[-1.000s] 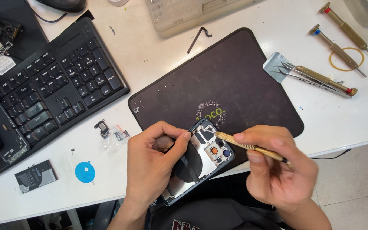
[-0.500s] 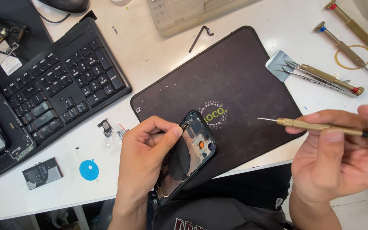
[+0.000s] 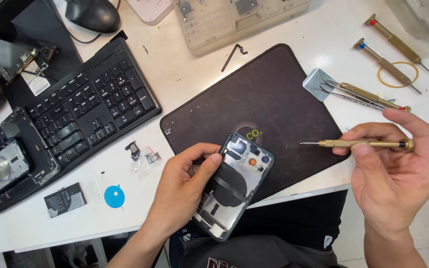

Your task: The person uses a precision screwdriver to remove and reinsert screws from a disassembled smartphone chassis. The hands repeatedly rotate the tool to loosen and tighten screws in various locations on the phone frame.

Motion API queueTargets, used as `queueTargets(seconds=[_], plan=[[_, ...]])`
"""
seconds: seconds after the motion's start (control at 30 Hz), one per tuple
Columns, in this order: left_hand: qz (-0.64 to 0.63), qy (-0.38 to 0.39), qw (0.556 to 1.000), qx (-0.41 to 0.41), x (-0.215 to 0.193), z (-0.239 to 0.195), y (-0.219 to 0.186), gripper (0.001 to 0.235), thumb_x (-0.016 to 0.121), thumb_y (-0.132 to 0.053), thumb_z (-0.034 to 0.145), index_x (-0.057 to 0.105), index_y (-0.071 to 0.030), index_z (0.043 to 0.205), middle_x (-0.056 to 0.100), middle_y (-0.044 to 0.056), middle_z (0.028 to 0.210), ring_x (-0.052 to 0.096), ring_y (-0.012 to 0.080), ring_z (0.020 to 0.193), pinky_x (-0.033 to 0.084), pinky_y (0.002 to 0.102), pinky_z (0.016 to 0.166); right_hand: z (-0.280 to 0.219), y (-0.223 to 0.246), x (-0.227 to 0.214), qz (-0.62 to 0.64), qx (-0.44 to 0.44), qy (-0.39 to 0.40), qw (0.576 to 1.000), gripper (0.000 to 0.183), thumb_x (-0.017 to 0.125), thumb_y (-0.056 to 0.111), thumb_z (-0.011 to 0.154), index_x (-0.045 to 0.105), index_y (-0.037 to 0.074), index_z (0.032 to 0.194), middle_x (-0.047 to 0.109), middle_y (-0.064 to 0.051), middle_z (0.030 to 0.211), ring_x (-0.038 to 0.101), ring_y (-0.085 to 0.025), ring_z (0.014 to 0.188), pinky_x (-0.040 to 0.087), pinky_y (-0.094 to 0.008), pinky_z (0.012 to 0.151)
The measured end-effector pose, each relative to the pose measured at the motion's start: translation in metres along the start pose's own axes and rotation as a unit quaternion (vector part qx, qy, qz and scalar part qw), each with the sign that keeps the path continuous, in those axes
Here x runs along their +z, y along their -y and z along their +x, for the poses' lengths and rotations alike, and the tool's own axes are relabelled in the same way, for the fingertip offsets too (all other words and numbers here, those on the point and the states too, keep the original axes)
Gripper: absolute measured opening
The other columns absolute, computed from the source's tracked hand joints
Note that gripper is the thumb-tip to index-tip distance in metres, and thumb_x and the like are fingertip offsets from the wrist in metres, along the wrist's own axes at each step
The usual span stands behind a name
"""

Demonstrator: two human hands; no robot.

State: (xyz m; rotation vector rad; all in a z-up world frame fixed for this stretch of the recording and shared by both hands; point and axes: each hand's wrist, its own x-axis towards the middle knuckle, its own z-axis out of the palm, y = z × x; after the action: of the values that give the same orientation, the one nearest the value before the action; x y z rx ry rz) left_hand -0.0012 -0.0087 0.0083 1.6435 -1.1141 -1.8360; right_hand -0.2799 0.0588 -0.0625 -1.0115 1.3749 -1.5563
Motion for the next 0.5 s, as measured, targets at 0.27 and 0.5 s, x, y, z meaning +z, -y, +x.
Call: queueTargets(seconds=[0.27, 0.5], plan=[[0.018, -0.07, 0.996, 0.053, 0.008, 0.003, 0.017, 0.02, 0.059, -0.012, 0.102, 0.069, 0.005, 0.098, 0.072, 0.003, 0.079, 0.055, 0.0, 0.062, 0.042, 0.019, 0.052, 0.009, 0.021, 0.013, -0.055, 0.048, 0.042, 0.996, 0.045, 0.055, -0.006, 0.103, 0.037, -0.004, 0.144, 0.068, -0.025, 0.109, 0.073, -0.028, 0.095, 0.065, -0.041, 0.09], [-0.021, -0.114, 0.989, 0.094, 0.009, 0.002, 0.029, 0.019, 0.059, -0.007, 0.1, 0.071, 0.008, 0.102, 0.077, 0.006, 0.083, 0.062, 0.0008, 0.066, 0.048, 0.017, 0.056, 0.014, 0.017, 0.013, -0.045, 0.06, 0.074, 0.994, 0.041, 0.051, -0.009, 0.102, 0.037, -0.004, 0.14, 0.068, -0.027, 0.111, 0.075, -0.032, 0.097, 0.066, -0.043, 0.09]])
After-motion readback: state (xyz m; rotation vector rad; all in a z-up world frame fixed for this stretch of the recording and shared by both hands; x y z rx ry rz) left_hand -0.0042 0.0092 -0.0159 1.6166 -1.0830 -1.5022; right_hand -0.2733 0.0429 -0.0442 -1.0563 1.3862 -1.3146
